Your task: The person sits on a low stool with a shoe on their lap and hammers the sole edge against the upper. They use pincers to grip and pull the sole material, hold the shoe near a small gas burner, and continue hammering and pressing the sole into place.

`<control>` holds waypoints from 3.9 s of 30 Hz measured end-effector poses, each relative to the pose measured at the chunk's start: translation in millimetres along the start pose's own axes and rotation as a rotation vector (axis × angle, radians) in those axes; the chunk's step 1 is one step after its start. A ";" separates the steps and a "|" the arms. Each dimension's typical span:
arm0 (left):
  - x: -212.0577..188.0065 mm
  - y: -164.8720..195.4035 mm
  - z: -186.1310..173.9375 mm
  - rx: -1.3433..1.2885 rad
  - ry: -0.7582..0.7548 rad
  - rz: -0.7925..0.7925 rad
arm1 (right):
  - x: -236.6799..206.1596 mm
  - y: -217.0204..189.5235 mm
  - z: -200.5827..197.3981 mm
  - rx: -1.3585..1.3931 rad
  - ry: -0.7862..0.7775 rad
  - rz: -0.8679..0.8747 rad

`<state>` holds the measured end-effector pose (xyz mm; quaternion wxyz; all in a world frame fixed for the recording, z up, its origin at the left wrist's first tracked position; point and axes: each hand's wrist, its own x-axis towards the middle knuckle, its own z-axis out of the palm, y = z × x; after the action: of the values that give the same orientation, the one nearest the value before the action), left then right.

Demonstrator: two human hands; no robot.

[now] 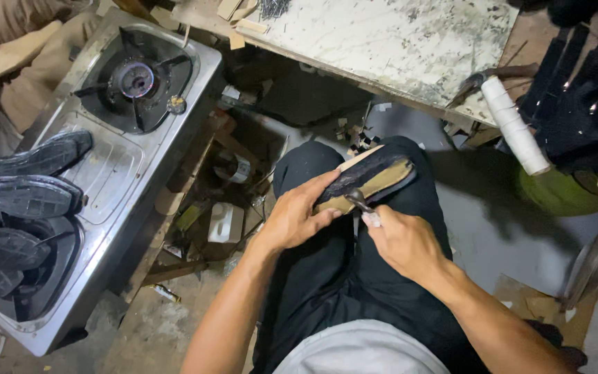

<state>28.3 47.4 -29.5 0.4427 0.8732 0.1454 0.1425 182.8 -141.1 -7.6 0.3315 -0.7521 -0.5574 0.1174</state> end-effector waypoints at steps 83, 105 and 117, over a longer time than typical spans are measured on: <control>-48.0 3.3 22.7 -0.026 0.497 -0.031 | -0.9 17.8 -40.8 0.421 -0.302 0.612; -37.9 -8.4 6.7 0.041 0.360 0.030 | 261.8 -7.8 -40.7 -0.383 -0.186 -0.043; -36.6 1.8 13.8 0.114 0.274 0.121 | -26.6 -6.9 -7.5 0.483 -0.337 0.593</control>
<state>0.2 22.4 -40.3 0.3590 0.8765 0.1595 0.2783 172.3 -167.1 -2.8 0.3543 -0.7509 -0.3196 0.4567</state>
